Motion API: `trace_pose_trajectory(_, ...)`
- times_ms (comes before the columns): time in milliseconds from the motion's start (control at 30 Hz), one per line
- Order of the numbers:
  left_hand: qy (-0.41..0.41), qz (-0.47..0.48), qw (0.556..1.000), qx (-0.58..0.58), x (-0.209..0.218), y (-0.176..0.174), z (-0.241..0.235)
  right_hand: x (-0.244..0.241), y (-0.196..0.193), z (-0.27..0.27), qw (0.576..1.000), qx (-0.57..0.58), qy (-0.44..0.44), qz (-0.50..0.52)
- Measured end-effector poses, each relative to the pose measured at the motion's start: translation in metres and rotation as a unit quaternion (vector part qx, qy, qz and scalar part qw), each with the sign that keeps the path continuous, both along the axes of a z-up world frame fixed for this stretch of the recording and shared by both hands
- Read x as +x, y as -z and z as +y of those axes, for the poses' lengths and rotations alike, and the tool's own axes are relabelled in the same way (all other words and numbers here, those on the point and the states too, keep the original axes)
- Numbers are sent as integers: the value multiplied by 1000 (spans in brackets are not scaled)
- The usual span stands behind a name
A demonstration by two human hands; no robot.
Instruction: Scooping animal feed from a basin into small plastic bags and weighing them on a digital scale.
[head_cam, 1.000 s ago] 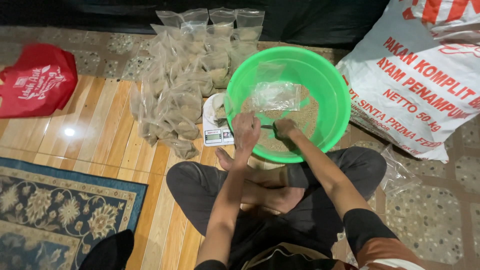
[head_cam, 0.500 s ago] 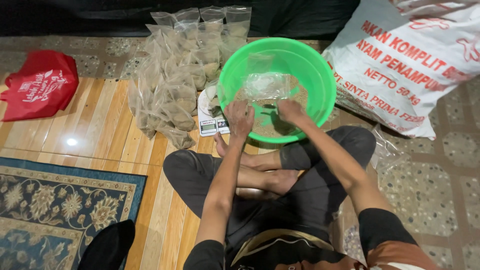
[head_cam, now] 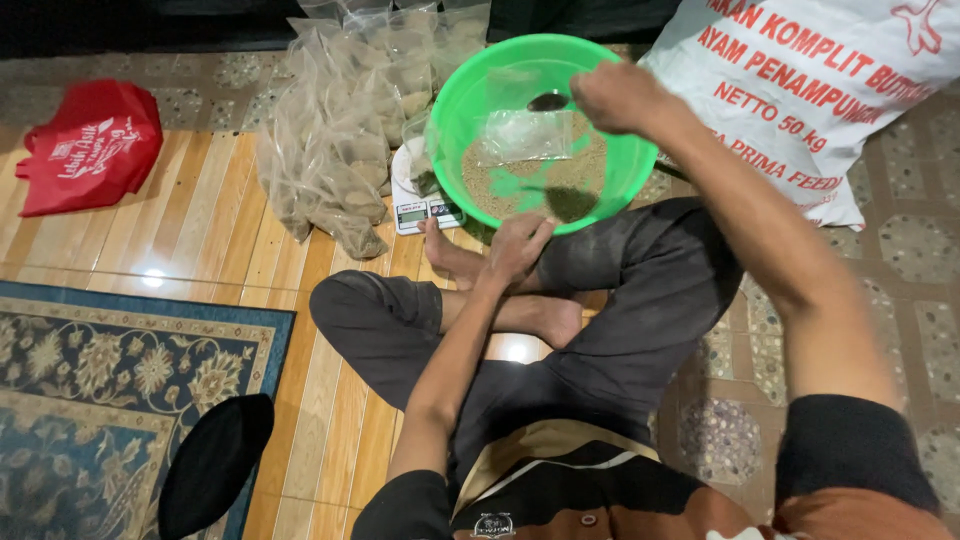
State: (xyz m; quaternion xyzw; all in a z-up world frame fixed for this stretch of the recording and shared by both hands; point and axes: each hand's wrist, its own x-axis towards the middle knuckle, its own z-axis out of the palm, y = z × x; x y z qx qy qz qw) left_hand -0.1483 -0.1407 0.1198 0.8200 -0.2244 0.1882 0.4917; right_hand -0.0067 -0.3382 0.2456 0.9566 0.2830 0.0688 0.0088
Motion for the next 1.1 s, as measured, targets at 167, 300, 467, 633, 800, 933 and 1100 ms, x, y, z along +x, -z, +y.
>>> trace_pose_trajectory(167,68,-61,996,21,-1,17,-9,-37,-72,10,993,-55,-42,-93)
trace_pose_trajectory(300,121,63,986,94,-20,8,-10,-45,-85,11,988,-33,-89,-120)
trace_pose_trajectory(467,191,305,924,131,-53,-1,-21,-47,-57,11,984,8,-118,-135)
trace_pose_trajectory(633,192,286,938,42,-48,20,-21,-30,1,9,999,-29,-25,-18)
trace_pose_trajectory(800,28,236,971,12,-24,46,-2,16,81,4,987,25,68,146)
trace_pose_trajectory(933,-105,264,958,-28,2,53,32,69,194,-1,966,3,153,210)
trace_pose_trajectory(1100,-188,320,928,-16,27,52,61,102,283,-11,966,-48,156,202)
